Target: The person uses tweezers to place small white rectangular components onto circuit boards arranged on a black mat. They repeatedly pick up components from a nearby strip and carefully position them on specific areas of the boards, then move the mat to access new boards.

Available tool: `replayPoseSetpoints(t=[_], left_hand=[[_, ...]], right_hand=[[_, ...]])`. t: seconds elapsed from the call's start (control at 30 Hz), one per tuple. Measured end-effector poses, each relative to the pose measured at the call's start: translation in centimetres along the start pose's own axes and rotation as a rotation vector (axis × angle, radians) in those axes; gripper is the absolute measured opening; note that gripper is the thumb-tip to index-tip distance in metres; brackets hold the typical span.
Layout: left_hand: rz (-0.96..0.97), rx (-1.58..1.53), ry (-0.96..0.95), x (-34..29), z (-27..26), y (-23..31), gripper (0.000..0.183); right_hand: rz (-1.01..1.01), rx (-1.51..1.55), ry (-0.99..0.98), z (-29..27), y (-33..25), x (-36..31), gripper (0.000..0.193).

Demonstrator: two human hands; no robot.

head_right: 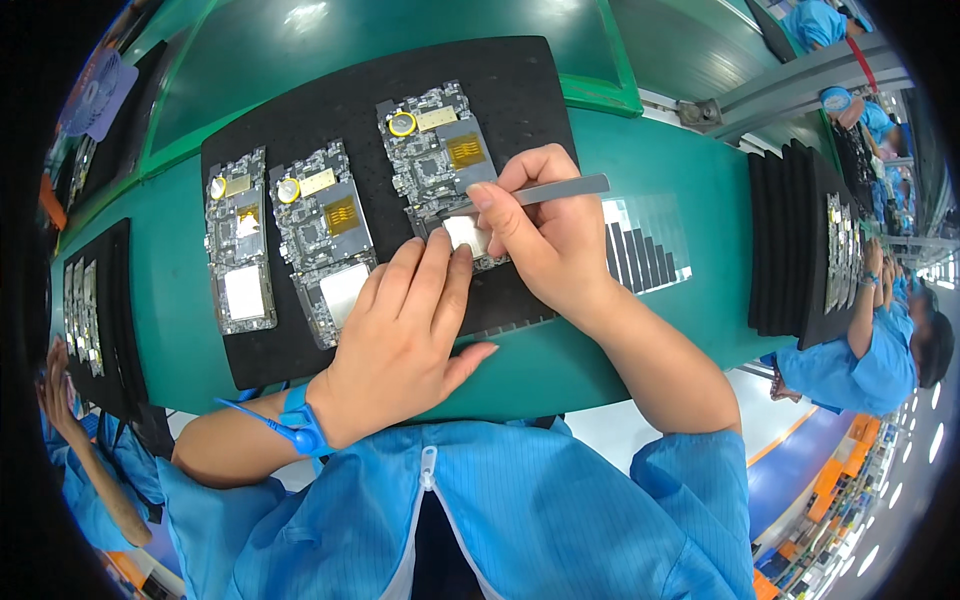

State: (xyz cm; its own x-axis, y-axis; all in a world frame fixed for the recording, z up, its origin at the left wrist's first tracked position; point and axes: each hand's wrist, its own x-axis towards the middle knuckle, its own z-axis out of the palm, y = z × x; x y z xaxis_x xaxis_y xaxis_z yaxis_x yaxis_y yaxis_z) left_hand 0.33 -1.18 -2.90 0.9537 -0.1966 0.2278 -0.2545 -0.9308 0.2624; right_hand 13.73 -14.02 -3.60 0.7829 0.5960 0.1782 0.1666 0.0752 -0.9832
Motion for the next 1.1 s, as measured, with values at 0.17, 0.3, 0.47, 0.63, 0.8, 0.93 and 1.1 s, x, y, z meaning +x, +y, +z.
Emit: replayPoseSetpoints(t=[0.17,0.3,0.47,0.63,0.8,0.93,1.1], left_hand=[[0.015,0.004,0.008,0.1,0.0,-0.3,0.07],[0.015,0.005,0.015,0.0,0.3,-0.4,0.07],[0.004,-0.015,0.011,0.1,0.3,-0.3,0.069],[-0.01,-0.052,0.011,0.1,0.0,-0.4,0.07],[0.008,-0.016,-0.016,0.1,-0.1,-0.4,0.07],[0.033,0.001,-0.006,0.4,0.1,-0.7,0.069],[0.052,0.072,0.009,0.2,0.3,-0.4,0.067]], right_hand=[[-0.028,0.01,-0.018,0.0,0.4,0.0,0.019],[-0.063,-0.022,-0.04,-0.2,0.7,0.1,0.018],[-0.005,0.07,-0.026,-0.2,0.7,0.2,0.019],[0.063,0.131,0.023,-0.6,0.6,0.6,0.02],[0.147,0.102,0.081,-1.0,0.2,0.9,0.023],[0.194,0.036,0.088,-0.7,0.1,1.1,0.025],[0.248,0.025,0.06,-0.6,-0.2,1.7,0.026]])
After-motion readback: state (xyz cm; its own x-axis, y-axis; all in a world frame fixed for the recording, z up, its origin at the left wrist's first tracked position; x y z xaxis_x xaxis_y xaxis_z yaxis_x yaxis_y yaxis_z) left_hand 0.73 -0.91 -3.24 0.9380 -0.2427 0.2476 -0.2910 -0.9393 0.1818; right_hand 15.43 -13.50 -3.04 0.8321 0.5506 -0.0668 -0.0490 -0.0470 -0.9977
